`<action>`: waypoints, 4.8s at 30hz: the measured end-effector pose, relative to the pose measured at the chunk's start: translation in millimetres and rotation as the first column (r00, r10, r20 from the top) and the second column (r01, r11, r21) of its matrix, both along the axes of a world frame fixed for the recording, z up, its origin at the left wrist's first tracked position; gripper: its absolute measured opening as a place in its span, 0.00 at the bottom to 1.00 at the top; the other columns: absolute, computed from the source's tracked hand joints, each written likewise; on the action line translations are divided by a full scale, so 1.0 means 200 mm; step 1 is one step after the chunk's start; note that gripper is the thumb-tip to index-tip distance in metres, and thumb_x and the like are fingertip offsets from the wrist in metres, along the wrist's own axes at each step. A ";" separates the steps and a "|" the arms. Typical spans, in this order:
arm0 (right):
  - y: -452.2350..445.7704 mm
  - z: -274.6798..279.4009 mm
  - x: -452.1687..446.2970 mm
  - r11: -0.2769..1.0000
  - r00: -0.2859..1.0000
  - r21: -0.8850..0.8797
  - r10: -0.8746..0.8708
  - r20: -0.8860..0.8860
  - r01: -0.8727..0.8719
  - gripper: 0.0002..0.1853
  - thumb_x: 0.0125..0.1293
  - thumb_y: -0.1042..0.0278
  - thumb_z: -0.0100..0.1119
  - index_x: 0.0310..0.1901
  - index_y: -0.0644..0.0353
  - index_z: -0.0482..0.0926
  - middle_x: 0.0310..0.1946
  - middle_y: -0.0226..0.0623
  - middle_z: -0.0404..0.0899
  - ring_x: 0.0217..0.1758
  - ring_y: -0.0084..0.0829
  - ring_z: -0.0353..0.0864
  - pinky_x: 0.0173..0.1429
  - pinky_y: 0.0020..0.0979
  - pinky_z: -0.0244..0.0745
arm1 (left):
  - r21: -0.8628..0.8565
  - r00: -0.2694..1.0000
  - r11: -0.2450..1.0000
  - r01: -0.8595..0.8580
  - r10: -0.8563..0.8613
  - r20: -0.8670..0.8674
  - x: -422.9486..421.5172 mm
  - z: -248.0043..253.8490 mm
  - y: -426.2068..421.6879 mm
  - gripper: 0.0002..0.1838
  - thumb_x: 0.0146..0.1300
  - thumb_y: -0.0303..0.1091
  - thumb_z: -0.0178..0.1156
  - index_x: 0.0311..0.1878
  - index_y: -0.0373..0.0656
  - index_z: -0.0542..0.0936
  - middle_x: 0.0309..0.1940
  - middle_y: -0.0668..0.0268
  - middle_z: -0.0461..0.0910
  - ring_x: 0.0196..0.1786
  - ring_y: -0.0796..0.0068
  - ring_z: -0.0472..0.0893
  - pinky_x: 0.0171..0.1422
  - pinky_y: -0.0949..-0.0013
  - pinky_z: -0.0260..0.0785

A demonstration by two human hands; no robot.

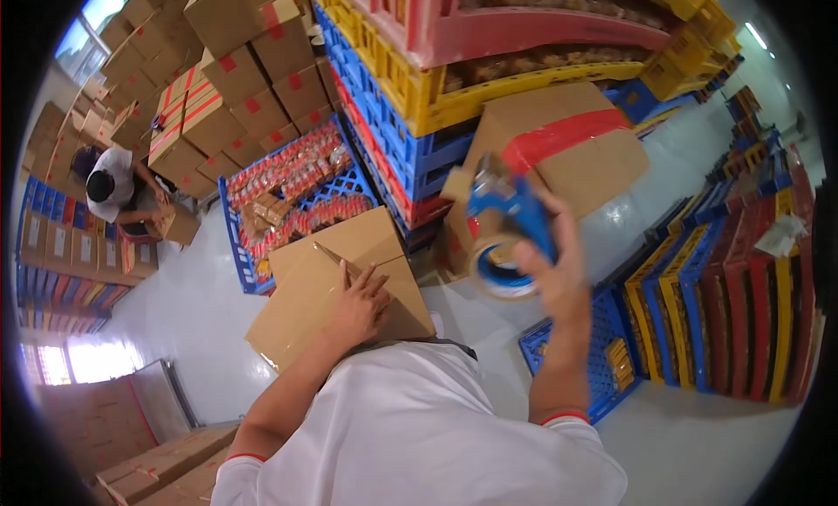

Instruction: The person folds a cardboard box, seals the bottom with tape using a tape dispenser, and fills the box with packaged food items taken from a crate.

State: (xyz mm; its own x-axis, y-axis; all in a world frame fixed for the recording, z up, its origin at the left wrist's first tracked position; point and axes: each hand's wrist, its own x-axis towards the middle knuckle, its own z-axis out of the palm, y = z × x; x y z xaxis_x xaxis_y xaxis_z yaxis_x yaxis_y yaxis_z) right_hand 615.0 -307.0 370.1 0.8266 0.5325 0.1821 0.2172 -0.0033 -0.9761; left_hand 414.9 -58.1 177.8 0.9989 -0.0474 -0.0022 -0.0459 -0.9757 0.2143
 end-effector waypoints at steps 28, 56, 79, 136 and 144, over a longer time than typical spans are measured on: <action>-0.23 0.09 1.16 0.958 0.977 0.194 -0.212 -0.020 0.211 0.33 0.82 0.40 0.47 0.67 0.66 0.79 0.60 0.47 0.85 0.64 0.38 0.81 0.74 0.37 0.68 | -0.414 0.394 0.443 -0.795 0.897 0.202 -0.68 0.01 0.08 0.25 0.74 0.30 0.61 0.72 0.40 0.72 0.81 0.48 0.59 0.83 0.46 0.57 0.85 0.49 0.50; 0.63 -0.93 -0.64 0.684 0.708 -0.227 0.587 -0.392 -0.693 0.43 0.80 0.30 0.39 0.74 0.66 0.70 0.73 0.51 0.72 0.78 0.47 0.69 0.82 0.40 0.59 | -0.885 0.424 -0.460 -0.065 0.791 -0.442 -1.27 -0.01 0.57 0.27 0.80 0.62 0.47 0.47 0.47 0.83 0.63 0.55 0.82 0.65 0.59 0.82 0.68 0.55 0.76; 0.55 -1.48 -0.86 0.932 0.587 -0.237 -0.033 -0.809 -0.275 0.49 0.74 0.20 0.39 0.81 0.54 0.60 0.78 0.38 0.65 0.76 0.41 0.66 0.80 0.59 0.54 | -0.891 0.507 -0.409 -0.197 0.735 -0.450 -1.44 -0.23 0.40 0.45 0.77 0.70 0.43 0.84 0.49 0.55 0.80 0.59 0.62 0.78 0.48 0.66 0.77 0.34 0.58; 0.51 -1.02 -0.78 0.657 0.880 -0.753 0.373 0.294 -0.027 0.18 0.65 0.63 0.63 0.52 0.65 0.83 0.35 0.59 0.86 0.41 0.61 0.87 0.50 0.57 0.82 | -0.603 0.539 0.338 -0.723 0.821 -0.187 -1.12 -0.06 0.33 0.19 0.63 0.24 0.63 0.58 0.34 0.81 0.44 0.46 0.89 0.49 0.46 0.89 0.54 0.55 0.79; 0.23 -0.95 -1.00 0.729 0.978 -0.680 0.073 0.193 0.080 0.17 0.60 0.67 0.62 0.48 0.67 0.83 0.37 0.61 0.85 0.45 0.62 0.86 0.53 0.56 0.80 | -0.715 0.741 0.523 -0.464 0.671 0.009 -1.17 -0.07 0.17 0.13 0.69 0.26 0.63 0.54 0.31 0.82 0.44 0.53 0.90 0.46 0.60 0.89 0.54 0.60 0.78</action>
State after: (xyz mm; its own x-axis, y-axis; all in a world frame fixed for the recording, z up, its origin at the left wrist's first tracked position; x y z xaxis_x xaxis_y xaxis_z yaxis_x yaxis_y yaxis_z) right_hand 415.8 -261.1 179.4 0.8166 0.5725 -0.0736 0.3982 -0.6509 -0.6463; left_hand 181.9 -23.8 163.6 0.7637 0.6443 0.0415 0.3151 -0.4281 0.8470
